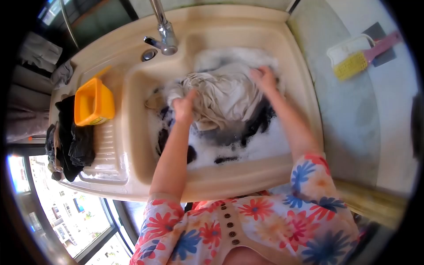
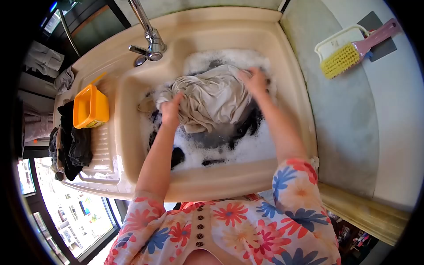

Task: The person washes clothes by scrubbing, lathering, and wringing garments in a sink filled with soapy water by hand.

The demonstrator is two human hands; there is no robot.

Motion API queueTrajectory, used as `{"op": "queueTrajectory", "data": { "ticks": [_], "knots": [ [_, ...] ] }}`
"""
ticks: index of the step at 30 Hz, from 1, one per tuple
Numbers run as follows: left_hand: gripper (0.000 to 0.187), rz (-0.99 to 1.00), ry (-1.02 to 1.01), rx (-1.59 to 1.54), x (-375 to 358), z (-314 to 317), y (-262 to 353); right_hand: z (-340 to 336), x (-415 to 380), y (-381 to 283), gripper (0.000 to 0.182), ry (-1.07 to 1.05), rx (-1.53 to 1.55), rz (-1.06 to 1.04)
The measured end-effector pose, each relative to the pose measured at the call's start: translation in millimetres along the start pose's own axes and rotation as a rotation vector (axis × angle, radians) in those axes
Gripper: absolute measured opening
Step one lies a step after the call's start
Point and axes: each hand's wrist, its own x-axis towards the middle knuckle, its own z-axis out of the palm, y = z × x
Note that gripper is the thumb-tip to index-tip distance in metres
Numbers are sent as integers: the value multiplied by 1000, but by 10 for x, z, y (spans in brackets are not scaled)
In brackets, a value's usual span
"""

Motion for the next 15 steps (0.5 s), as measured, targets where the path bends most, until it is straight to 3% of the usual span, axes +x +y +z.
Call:
{"op": "queueTrajectory", "data": {
  "ticks": [1,2,3,5,6,7,8,10,11,12,13,14,15],
  "knots": [
    [41,33,-9,413,3,91,-118,144,-311,-197,48,-47,-383,-115],
    [40,62,-18,831,-4,147,-205,257,-515,-271,49,-295,-470,4],
    [42,63,-70,718,-15,158,-250,397,-689,-212,36,-380,-367,18],
    [46,59,-178,490,-41,180,-325,52,-587,-423,28,-814,-578,-149],
    [42,16,-216,133,-34,130,-269,7,-454,-168,26,-640,-555,-75],
    [42,-87,-217,19,-37,106,-211,5,-323,63,24,-470,-530,-7],
    [41,-191,-217,-96,-55,90,-141,-23,-307,45,28,-258,-202,125],
    [43,-354,-279,-381,-247,223,93,107,-465,-573,25,-259,142,53],
    [43,-372,-315,-444,-237,259,65,151,-650,-923,22,-416,315,235],
    [44,-392,-349,-504,-202,272,7,392,-873,-1039,18,-273,51,-266],
    [45,-413,-382,-559,-141,252,-79,339,-1097,-1439,18,-252,15,-479],
    [44,-578,-1239,-964,203,54,-439,324,-1318,-1668,18,-232,25,-598],
    [42,-315,-828,-829,-52,136,-330,349,-1427,-1792,18,-210,34,-720]
  ]
}}
